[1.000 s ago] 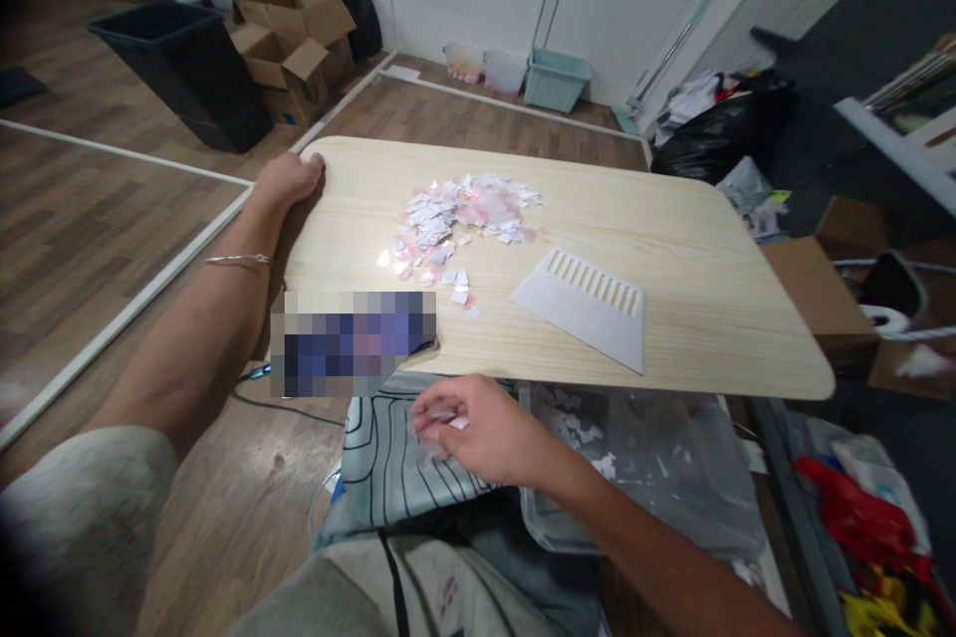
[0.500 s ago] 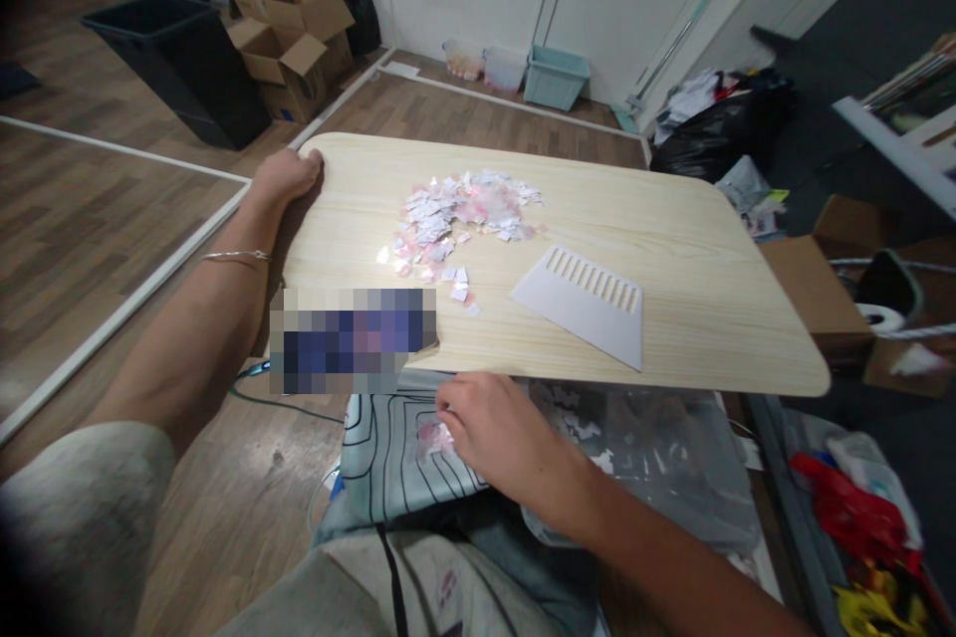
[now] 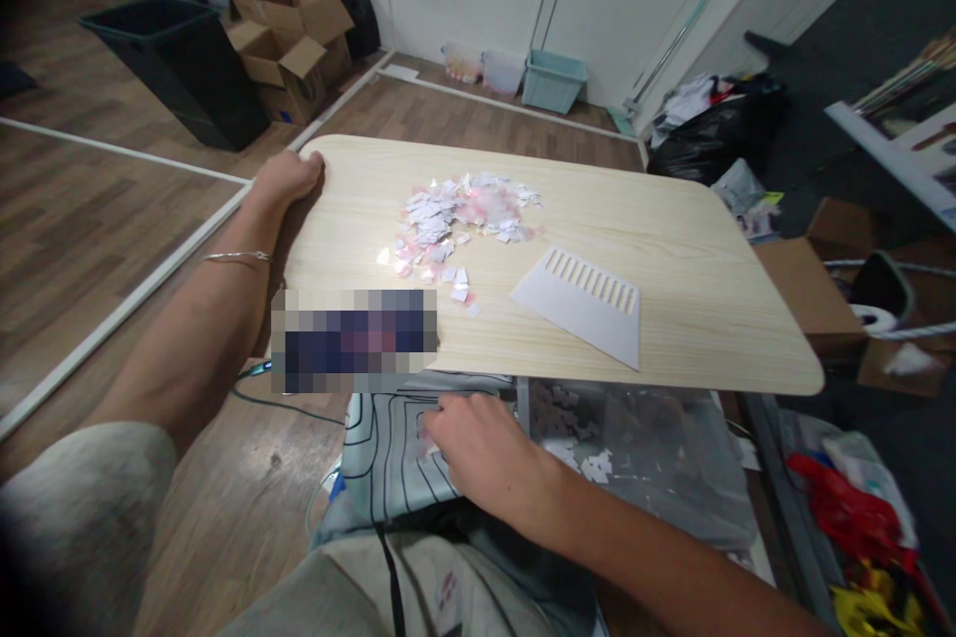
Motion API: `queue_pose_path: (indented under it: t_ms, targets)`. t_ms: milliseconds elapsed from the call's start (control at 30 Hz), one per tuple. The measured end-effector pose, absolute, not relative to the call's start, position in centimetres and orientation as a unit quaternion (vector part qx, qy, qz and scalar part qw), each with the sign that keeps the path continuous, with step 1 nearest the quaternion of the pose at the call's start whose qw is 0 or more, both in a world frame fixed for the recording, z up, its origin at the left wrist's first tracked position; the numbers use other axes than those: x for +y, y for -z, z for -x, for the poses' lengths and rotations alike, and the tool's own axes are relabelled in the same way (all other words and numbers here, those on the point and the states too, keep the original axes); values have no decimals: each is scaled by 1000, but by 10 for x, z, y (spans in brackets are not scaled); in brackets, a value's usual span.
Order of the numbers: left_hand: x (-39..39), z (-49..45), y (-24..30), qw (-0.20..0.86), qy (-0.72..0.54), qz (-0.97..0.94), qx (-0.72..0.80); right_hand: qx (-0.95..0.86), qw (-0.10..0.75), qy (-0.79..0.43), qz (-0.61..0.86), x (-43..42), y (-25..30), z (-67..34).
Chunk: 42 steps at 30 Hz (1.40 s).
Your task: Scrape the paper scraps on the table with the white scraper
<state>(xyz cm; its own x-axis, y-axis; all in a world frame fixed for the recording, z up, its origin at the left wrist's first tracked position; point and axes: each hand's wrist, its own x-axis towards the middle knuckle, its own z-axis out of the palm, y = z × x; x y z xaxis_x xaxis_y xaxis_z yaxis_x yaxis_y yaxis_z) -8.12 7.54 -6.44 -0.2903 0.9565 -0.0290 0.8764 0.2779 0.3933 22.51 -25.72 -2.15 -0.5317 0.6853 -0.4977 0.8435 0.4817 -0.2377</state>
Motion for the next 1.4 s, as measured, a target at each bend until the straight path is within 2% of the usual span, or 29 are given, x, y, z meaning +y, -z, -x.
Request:
queue_pose_path:
  t_ms: [233, 400, 567, 800, 1100, 1400]
  targets:
    - [76, 82, 65, 131, -148, -586, 786, 860, 174, 213, -430, -263, 40, -225]
    - [76, 81, 64, 132, -145, -589, 784, 853, 221, 226, -415, -257, 36, -215]
    - [75, 81, 64, 139, -149, -585, 785, 847, 207, 236, -429, -251, 32, -216]
    - [79, 83, 67, 136, -147, -582, 788, 834, 106, 292, -455, -248, 38, -226]
    - [79, 82, 66, 125, -143, -585, 788, 775, -116, 421, -457, -248, 39, -230]
    - [80, 83, 68, 124, -143, -580, 792, 629, -174, 557, -514, -245, 36, -235]
